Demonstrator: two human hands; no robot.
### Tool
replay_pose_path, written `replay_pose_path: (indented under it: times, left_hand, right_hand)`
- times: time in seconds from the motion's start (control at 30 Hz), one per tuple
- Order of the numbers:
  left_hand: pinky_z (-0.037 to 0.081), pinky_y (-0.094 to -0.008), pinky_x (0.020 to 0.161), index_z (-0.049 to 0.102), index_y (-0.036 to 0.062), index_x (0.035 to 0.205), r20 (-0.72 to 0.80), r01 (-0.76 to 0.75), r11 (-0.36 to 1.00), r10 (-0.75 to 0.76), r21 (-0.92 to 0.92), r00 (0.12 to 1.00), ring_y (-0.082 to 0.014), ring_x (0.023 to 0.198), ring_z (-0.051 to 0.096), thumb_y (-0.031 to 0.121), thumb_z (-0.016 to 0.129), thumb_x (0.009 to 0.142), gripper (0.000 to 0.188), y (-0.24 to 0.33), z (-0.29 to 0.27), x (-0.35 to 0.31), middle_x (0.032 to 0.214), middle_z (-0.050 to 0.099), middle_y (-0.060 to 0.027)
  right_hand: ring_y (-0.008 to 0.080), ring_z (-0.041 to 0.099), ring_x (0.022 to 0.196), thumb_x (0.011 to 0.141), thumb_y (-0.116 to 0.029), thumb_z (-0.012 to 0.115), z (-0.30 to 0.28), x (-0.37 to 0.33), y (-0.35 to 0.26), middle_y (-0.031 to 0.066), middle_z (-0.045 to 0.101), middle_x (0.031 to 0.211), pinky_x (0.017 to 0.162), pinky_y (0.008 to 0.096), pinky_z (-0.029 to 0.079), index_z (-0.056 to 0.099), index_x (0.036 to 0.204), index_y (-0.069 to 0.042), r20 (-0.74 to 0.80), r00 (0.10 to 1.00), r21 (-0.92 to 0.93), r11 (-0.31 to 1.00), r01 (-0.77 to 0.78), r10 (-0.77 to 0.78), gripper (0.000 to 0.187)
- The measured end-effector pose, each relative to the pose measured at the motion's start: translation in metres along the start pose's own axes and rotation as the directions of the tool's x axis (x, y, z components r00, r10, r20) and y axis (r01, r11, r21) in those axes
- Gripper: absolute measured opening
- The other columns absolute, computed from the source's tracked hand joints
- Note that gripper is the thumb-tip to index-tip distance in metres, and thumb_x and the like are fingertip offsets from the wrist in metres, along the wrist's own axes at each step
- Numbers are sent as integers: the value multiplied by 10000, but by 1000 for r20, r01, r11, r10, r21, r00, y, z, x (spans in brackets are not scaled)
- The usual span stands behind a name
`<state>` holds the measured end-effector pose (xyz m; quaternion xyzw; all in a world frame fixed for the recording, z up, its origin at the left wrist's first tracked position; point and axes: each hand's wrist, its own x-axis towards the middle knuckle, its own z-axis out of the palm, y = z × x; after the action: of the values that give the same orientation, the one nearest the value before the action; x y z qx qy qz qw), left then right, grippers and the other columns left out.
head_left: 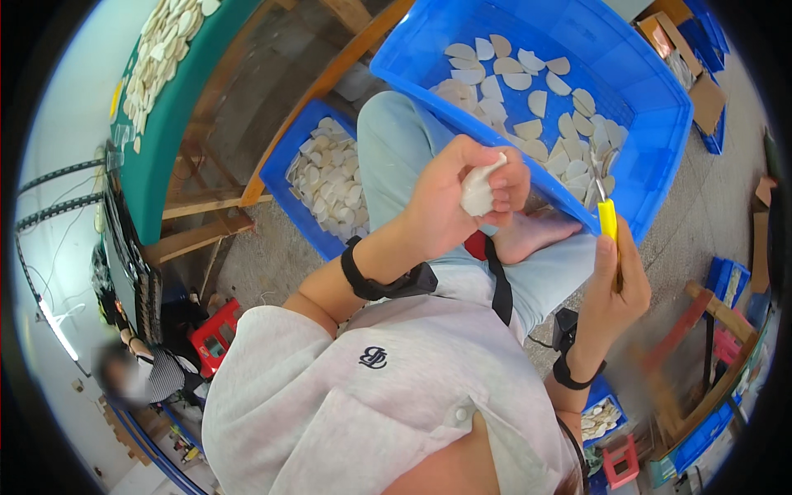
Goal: Peel or scrape outer layers of small white objects with a small yellow knife tool.
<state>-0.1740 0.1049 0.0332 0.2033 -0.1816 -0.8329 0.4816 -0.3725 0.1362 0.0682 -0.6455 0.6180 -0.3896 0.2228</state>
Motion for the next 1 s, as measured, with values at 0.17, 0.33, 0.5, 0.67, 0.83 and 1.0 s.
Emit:
replay_pose_path:
  times: [0.17, 0.33, 0.5, 0.67, 0.83, 1.0]
  left_hand:
    - [290, -266, 537, 355, 133, 630, 88, 135, 972, -120, -194, 989, -147, 630, 361, 415, 328, 910, 398, -4, -6, 0, 667, 368, -18]
    - [287, -236, 476, 403, 113, 633, 32, 148, 942, -146, -300, 989, -111, 589, 360, 395, 378, 894, 386, 0, 0, 2, 616, 356, 1]
    - [395, -261, 550, 514, 81, 827, -123, 68, 917, -126, -394, 984, -132, 688, 469, 364, 429, 876, 299, 16, -16, -4, 713, 474, -23]
    - [477, -402, 769, 525, 64, 1046, -382, -160, 980, 104, -116, 918, -211, 861, 553, 241, 499, 834, 277, 68, -67, 1, 892, 563, -72]
    - [477, -429, 755, 446, 99, 1159, -306, -779, 561, 821, 280, 482, -229, 914, 558, 364, 356, 914, 372, 310, -105, -41, 994, 577, -92]
    - [423, -430, 846, 373, 47, 1286, -621, -690, 588, 742, 423, 252, -220, 1118, 446, 397, 332, 941, 493, 368, -100, -43, 1121, 561, -159]
  right_hand:
    - [134, 584, 731, 860, -118, 584, -3, -7, 5, 113, 654, 900, 637, 239, 443, 614, 1036, 38, 28, 999, -2, 999, -45, 45, 238]
    - [134, 578, 719, 869, -121, 567, -3, -6, 7, 109, 654, 890, 621, 242, 438, 614, 1037, 45, 38, 996, 5, 997, -82, 82, 241]
    - [145, 558, 672, 869, -124, 556, 11, 4, 15, 144, 644, 849, 603, 265, 433, 598, 1050, 61, 115, 989, -38, 996, -87, 91, 262]
    - [112, 457, 602, 889, -153, 527, -2, -2, 33, 73, 543, 722, 524, 252, 353, 586, 1063, 72, 35, 996, -82, 994, -75, 78, 291]
    - [53, 345, 538, 901, -182, 516, 23, -1, 25, -13, 449, 615, 447, 222, 251, 591, 1055, 68, 114, 988, 32, 993, -112, 108, 303]
    - [64, 359, 542, 900, -182, 513, 33, 0, 20, -1, 458, 627, 452, 225, 269, 585, 1056, 73, 62, 998, 43, 998, -35, 32, 308]
